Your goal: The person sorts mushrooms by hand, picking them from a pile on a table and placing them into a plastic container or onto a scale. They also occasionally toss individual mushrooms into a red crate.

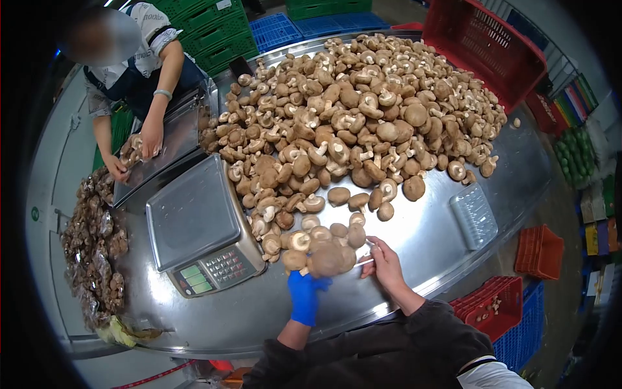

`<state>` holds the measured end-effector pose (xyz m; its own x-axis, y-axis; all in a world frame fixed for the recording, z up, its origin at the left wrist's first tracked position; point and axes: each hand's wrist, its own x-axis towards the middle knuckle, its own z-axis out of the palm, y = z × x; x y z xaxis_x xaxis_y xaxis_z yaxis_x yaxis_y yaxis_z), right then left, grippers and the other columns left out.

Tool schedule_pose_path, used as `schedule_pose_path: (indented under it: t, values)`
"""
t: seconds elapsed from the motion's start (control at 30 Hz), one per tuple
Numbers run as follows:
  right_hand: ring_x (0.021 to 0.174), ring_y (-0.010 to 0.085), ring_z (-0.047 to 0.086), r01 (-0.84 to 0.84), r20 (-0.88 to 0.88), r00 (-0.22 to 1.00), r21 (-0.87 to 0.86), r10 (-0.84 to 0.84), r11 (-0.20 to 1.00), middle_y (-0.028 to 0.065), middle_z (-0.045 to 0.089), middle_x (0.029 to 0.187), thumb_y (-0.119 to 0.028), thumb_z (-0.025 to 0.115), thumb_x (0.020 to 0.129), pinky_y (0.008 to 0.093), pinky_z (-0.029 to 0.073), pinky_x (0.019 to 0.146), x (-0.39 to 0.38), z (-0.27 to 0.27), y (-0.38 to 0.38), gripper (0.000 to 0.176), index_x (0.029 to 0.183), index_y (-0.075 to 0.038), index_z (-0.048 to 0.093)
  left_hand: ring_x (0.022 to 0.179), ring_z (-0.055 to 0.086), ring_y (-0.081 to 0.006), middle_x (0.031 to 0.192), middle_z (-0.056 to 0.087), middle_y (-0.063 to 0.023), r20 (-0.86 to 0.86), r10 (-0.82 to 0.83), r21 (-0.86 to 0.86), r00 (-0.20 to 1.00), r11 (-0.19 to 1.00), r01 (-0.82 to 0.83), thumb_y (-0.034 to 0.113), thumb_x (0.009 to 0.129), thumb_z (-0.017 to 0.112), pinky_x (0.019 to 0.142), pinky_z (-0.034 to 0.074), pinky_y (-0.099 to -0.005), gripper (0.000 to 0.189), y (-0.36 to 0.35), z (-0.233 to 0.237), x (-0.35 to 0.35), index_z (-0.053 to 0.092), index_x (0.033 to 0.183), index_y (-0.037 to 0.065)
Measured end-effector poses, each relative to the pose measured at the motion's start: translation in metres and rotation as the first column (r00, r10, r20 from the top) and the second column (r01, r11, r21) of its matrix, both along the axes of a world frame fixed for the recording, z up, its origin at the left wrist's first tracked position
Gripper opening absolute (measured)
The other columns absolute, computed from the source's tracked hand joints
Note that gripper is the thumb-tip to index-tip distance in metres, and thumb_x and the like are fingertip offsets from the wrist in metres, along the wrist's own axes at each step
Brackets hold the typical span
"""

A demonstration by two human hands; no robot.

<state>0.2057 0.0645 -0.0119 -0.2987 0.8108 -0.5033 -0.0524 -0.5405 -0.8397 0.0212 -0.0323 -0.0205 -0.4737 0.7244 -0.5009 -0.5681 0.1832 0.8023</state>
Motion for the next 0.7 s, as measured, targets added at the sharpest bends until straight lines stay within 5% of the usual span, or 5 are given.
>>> schedule_pose_path:
  t: [0.1, 0.17, 0.43, 0.5, 0.7]
  values:
    - [0.056, 0.014, 0.059, 0.052, -0.043, 0.998, -0.021, -0.053, 0.998, 0.0135, 0.062, 0.08, -0.016, 0.036, 0.103, 0.0299, 0.057, 0.054, 0.008, -0.003, -0.003, 0.036, 0.136, -0.001, 0.043, 0.062, 0.063, -0.0183, 0.085, 0.065, -0.0098, -0.343, -0.327, -0.029, 0.88, 0.94, 0.339, 0.0, 0.084, 0.055, 0.049, 0.049, -0.0262, 0.023, -0.006, -0.012, -0.01, 0.057, 0.107, 0.0]
    - [0.057, 0.0143, 0.059, 0.07, -0.045, 0.997, -0.01, -0.071, 0.997, 0.0135, 0.062, 0.08, -0.014, 0.035, 0.103, 0.03, 0.057, 0.054, 0.016, 0.0, -0.004, 0.036, 0.135, -0.001, 0.043, 0.068, 0.064, -0.0148, 0.089, 0.065, -0.0079, -0.042, -0.196, 0.122, 0.98, 0.972, 0.2, 0.002, 0.086, 0.055, 0.056, 0.05, -0.0245, 0.025, 0.002, -0.01, 0.006, 0.059, 0.111, 0.0]
    - [0.054, 0.0121, 0.058, 0.14, 0.05, 0.988, 0.107, -0.146, 0.984, 0.0123, 0.062, 0.076, -0.015, 0.037, 0.102, 0.0288, 0.056, 0.05, 0.029, 0.03, 0.007, 0.037, 0.137, -0.002, 0.042, 0.073, 0.065, -0.0164, 0.094, 0.065, -0.0088, 0.318, -0.172, 0.206, 0.932, 0.972, 0.11, 0.008, 0.088, 0.056, 0.06, 0.052, -0.0249, 0.034, 0.018, 0.012, 0.025, 0.054, 0.121, 0.0]
    - [0.055, 0.0123, 0.059, 0.1, 0.047, 0.993, 0.098, -0.105, 0.99, 0.013, 0.063, 0.078, -0.015, 0.038, 0.102, 0.0291, 0.057, 0.051, 0.015, 0.045, 0.008, 0.037, 0.136, -0.002, 0.043, 0.073, 0.066, -0.0172, 0.095, 0.065, -0.0093, -0.112, -0.251, 0.131, 0.961, 0.955, 0.265, 0.015, 0.09, 0.058, 0.058, 0.053, -0.0264, 0.037, 0.017, 0.016, 0.006, 0.053, 0.123, 0.0]
    - [0.053, 0.0131, 0.059, -0.08, -0.031, 0.996, 0.138, 0.085, 0.987, 0.0163, 0.064, 0.086, -0.017, 0.042, 0.102, 0.0276, 0.054, 0.051, -0.068, 0.062, 0.023, 0.04, 0.139, -0.001, 0.041, 0.066, 0.066, -0.0176, 0.092, 0.067, -0.0105, -0.151, -0.046, 0.146, 0.987, 0.987, 0.069, 0.014, 0.089, 0.061, 0.052, 0.052, -0.0253, 0.037, 0.012, 0.066, -0.077, 0.054, 0.122, 0.0]
